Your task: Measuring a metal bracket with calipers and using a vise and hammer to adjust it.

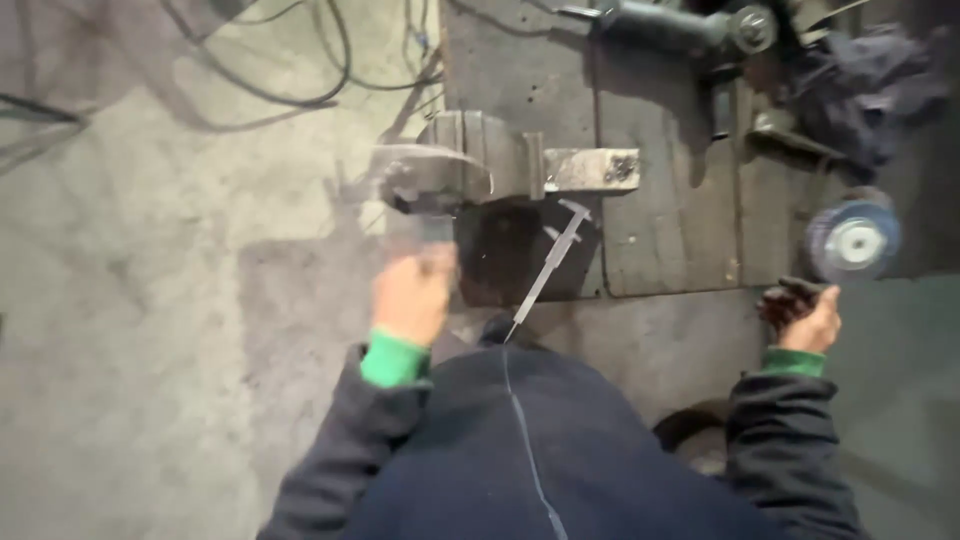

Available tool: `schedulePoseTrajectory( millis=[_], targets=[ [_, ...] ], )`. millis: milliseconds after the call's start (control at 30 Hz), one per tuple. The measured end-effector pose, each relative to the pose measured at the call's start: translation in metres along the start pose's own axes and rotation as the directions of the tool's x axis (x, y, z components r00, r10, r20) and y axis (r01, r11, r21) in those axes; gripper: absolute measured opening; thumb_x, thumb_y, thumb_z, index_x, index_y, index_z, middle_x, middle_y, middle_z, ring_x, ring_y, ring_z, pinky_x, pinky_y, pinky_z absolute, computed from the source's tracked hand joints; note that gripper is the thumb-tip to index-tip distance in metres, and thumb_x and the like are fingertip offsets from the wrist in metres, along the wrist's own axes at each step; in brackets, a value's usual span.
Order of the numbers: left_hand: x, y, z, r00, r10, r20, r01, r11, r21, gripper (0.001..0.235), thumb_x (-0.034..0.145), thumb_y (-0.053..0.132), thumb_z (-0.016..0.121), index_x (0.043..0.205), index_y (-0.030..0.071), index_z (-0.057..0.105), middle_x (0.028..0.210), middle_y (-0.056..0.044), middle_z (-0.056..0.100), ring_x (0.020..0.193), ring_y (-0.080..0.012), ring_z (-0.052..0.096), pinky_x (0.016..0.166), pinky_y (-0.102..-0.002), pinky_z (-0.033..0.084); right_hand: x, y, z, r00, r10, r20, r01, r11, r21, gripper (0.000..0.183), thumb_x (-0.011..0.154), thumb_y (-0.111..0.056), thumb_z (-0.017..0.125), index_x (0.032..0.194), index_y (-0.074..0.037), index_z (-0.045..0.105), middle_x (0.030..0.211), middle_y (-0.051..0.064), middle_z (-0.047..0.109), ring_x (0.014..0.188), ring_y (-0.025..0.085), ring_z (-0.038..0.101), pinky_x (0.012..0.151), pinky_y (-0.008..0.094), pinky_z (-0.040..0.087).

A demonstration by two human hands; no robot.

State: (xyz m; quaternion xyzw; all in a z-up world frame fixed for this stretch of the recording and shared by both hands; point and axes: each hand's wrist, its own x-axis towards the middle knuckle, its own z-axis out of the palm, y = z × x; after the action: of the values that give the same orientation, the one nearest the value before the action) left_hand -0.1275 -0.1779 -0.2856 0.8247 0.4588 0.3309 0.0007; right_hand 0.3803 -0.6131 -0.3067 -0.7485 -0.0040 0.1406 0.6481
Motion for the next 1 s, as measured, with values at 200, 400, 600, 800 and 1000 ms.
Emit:
schedulePoseTrajectory(
  millis=[200,400,600,800,1000],
  targets=[
    [0.099,-0.032,-0.135,0.725,-0.536,0.433,0.681,0.463,-0.567,0.042,0.106,0.05,0.044,0.119,0.013,0.061,0.082,-0.004,0.062,0.053,-0.0237,0.055,0.042,-0.036,0.042,0.013,0.012,-0.002,0.971,-0.08,0.227,0.109,0.987,-0.116,0.065,0.124,-0.048,0.034,0.119,0.008,0.067,0.101,0.016,0.071,0.089,0.029,0.069,0.078,0.039,0.057],
    [0.095,0.001,-0.138,0.649,-0.75,0.128,0.2,0.006,-0.98,0.067,0.111,0.069,0.044,0.074,0.014,0.036,0.06,-0.002,0.03,0.052,-0.0165,0.029,0.05,-0.03,0.021,0.045,0.03,0.015,0.974,0.138,0.177,-0.127,0.989,-0.075,0.059,0.119,-0.049,0.037,0.114,0.001,0.068,0.097,0.012,0.072,0.081,0.027,0.071,0.071,0.038,0.059],
    [0.1,0.063,-0.105,0.643,-0.592,0.486,0.766,0.507,-0.395,0.048,0.104,0.051,0.053,0.099,0.004,0.064,0.078,-0.022,0.063,0.073,-0.0396,0.062,0.068,-0.049,0.049,0.031,-0.005,0.081,0.925,-0.165,0.341,0.225,0.964,-0.144,0.058,0.125,-0.041,0.04,0.116,0.01,0.066,0.105,0.018,0.07,0.088,0.027,0.067,0.079,0.037,0.056],
    [0.136,0.037,-0.183,0.718,-0.628,0.301,0.391,0.006,-0.92,0.05,0.104,0.063,0.056,0.103,0.013,0.053,0.07,-0.003,0.046,0.049,-0.0173,0.042,0.045,-0.032,0.035,0.021,0.022,0.046,0.931,0.057,0.36,-0.013,0.993,-0.121,0.058,0.123,-0.043,0.034,0.12,0.005,0.067,0.093,0.014,0.07,0.078,0.025,0.069,0.07,0.036,0.056],
    [0.057,0.076,-0.03,0.824,-0.512,0.243,0.531,0.545,-0.65,0.046,0.104,0.051,0.062,0.105,0.005,0.064,0.082,-0.018,0.059,0.072,-0.0346,0.053,0.062,-0.044,0.045,0.01,0.013,0.052,0.934,0.017,0.356,0.019,0.995,-0.096,0.059,0.125,-0.043,0.036,0.12,0.007,0.067,0.098,0.015,0.07,0.08,0.024,0.067,0.073,0.036,0.055]
  ],
)
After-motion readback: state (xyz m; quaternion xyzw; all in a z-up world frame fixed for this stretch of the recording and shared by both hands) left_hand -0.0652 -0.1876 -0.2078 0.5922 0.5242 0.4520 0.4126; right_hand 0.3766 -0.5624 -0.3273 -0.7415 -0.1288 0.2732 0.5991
